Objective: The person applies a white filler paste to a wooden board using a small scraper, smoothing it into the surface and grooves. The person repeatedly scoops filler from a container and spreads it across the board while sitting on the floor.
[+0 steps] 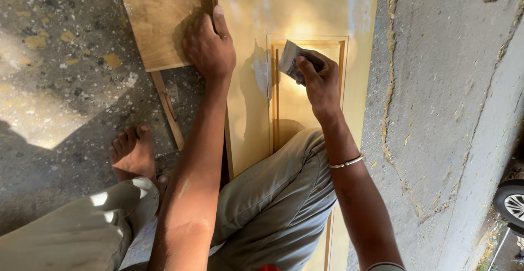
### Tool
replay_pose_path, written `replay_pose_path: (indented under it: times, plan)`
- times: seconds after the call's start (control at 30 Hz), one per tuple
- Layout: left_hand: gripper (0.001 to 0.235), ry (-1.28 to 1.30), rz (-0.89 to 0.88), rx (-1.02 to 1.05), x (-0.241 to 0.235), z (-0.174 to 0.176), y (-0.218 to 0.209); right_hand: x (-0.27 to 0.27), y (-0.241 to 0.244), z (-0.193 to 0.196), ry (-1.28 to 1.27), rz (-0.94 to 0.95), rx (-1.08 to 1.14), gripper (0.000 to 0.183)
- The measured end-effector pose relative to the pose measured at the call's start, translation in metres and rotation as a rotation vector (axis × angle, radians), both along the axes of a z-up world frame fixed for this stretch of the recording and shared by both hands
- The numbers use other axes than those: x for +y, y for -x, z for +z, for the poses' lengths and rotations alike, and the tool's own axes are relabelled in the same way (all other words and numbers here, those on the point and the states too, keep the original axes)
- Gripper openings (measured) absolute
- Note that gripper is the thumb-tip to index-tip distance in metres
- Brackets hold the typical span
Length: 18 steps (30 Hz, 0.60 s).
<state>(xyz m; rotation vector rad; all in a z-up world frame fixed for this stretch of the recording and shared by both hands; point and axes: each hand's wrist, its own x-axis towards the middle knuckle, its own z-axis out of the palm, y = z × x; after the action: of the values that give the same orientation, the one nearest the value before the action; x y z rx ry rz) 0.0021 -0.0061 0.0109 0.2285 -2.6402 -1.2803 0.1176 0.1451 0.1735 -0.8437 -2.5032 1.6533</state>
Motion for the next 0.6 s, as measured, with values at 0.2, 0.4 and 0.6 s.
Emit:
replay_pose_path:
  times: [0.2,0.4,0.6]
  plan:
    - [0.053,0.028,-0.001,0.015,-0.001,0.007,0.001,-0.007,0.001,0.008,-0.212,0.108,-0.062,0.021]
    - [0.053,0.005,-0.013,-0.008,-0.005,0.011,0.0,-0.012,0.0,0.004,-0.47,0.076,-0.014,0.014]
    - [0.052,-0.014,-0.011,-0.008,-0.003,0.011,-0.001,-0.014,-0.009,-0.004,-0.599,0.171,-0.018,0.014]
